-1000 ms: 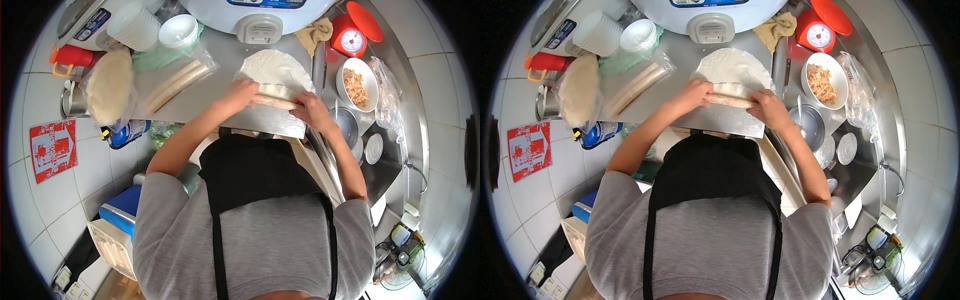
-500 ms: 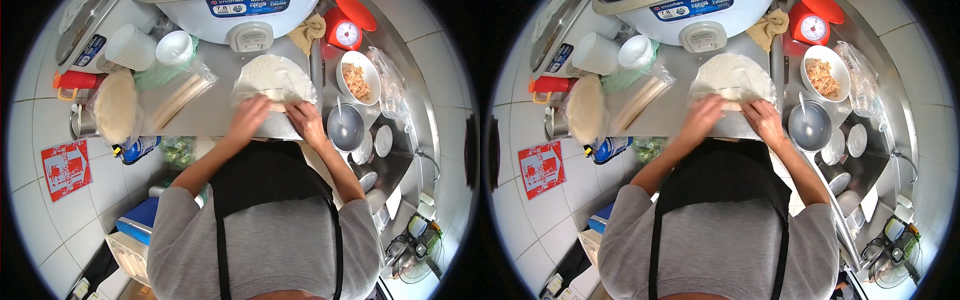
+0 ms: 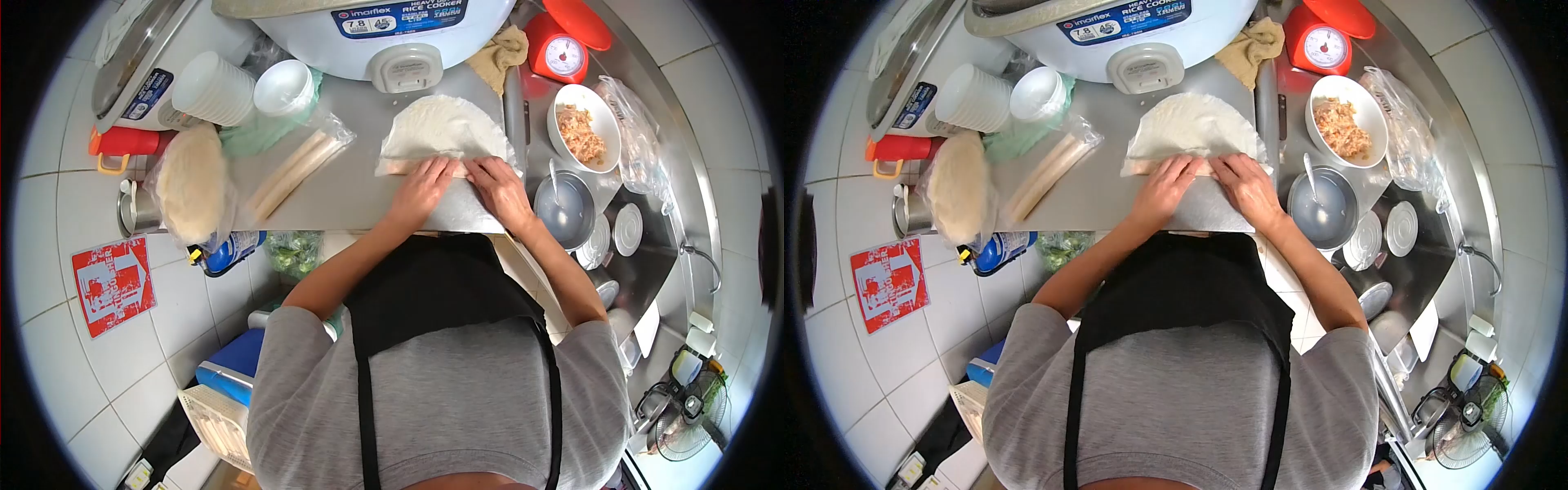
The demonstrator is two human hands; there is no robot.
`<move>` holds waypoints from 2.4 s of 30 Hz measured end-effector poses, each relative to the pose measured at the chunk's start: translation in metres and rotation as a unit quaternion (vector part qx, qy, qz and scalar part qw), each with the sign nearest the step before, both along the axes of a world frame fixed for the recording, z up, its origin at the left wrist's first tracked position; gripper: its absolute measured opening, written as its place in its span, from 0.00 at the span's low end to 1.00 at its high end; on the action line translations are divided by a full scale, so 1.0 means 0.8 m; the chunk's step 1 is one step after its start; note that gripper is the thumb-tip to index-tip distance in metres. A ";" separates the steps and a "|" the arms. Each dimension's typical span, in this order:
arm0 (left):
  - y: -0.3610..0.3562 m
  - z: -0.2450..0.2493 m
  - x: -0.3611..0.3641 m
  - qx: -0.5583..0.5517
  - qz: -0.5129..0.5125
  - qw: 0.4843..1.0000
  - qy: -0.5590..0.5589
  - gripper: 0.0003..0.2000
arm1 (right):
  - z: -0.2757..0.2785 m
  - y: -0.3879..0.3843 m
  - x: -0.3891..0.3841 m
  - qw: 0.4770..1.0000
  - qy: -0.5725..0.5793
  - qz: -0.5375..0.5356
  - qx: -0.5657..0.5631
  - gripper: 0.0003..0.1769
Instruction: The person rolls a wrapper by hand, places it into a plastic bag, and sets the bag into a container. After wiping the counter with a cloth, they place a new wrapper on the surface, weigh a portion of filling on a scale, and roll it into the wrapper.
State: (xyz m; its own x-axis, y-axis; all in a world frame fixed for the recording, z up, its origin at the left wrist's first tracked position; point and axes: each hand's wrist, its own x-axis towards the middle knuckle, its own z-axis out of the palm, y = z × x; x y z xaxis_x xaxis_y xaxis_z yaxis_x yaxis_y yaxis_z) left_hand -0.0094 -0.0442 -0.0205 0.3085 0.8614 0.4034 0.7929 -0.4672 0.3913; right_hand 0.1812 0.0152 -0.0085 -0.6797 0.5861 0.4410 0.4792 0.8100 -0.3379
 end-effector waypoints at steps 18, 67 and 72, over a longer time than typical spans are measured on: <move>0.025 0.002 0.001 -0.017 -0.008 1.000 -0.003 0.21 | -0.002 0.012 -0.008 0.999 0.010 0.034 0.015 0.18; 0.057 -0.004 -0.023 -0.003 -0.004 1.000 0.007 0.25 | 0.005 0.056 -0.024 0.997 -0.049 0.023 -0.048 0.16; 0.061 -0.005 -0.023 0.009 0.000 1.000 0.021 0.25 | 0.002 0.045 -0.026 0.999 -0.020 -0.009 0.030 0.16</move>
State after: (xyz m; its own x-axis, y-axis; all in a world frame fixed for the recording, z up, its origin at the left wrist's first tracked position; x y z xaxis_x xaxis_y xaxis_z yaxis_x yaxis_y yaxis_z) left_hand -0.0278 0.0044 -0.0248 0.3254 0.8539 0.4062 0.8082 -0.4742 0.3493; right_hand 0.1602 0.0512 -0.0070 -0.6871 0.5721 0.4478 0.5066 0.8191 -0.2691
